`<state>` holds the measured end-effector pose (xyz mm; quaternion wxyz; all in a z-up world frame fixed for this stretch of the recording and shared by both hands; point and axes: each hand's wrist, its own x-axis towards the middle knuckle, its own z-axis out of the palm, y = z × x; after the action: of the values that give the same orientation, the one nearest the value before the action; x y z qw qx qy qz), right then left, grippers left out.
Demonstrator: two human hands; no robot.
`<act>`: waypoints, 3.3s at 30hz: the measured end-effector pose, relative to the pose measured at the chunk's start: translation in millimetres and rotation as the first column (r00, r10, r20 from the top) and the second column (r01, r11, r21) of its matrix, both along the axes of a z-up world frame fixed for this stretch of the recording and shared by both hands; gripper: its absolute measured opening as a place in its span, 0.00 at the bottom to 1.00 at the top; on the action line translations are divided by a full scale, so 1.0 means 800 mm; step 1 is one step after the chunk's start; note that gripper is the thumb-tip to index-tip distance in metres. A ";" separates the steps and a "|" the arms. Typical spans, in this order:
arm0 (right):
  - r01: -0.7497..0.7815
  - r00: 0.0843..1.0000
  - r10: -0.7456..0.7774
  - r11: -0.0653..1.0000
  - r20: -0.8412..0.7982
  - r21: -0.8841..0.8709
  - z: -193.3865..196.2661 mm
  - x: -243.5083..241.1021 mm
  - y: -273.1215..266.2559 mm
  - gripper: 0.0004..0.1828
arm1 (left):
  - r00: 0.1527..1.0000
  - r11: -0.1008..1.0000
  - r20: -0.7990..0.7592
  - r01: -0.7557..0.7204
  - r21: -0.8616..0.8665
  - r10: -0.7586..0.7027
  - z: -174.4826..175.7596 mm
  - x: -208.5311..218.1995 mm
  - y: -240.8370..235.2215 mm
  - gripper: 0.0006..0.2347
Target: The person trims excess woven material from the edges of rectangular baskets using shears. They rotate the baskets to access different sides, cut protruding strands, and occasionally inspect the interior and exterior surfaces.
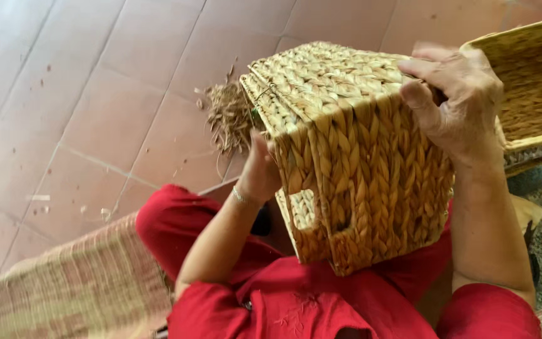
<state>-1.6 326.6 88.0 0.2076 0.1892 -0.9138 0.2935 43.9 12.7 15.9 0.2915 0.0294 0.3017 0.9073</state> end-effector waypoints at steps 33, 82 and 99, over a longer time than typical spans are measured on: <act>0.318 0.882 -0.230 0.935 0.412 -0.159 -0.134 0.166 -0.007 0.57 | 0.954 0.899 -0.281 -0.213 -0.383 0.106 -0.104 0.051 -0.098 0.35; 0.106 0.992 -0.043 0.787 0.117 -0.608 -0.171 -0.041 0.050 0.49 | 0.895 0.896 -0.020 -0.445 0.011 0.445 0.019 -0.150 -0.015 0.18; 0.591 0.735 0.128 0.360 0.666 -0.722 -0.399 0.134 -0.012 0.27 | 0.906 0.316 -0.402 -0.422 -0.850 0.128 -0.230 0.134 0.000 0.06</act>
<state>105.8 317.0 -231.4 0.0033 -0.2069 -0.6281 0.7501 151.2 12.7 -167.9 0.0542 -0.0721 0.7919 0.6039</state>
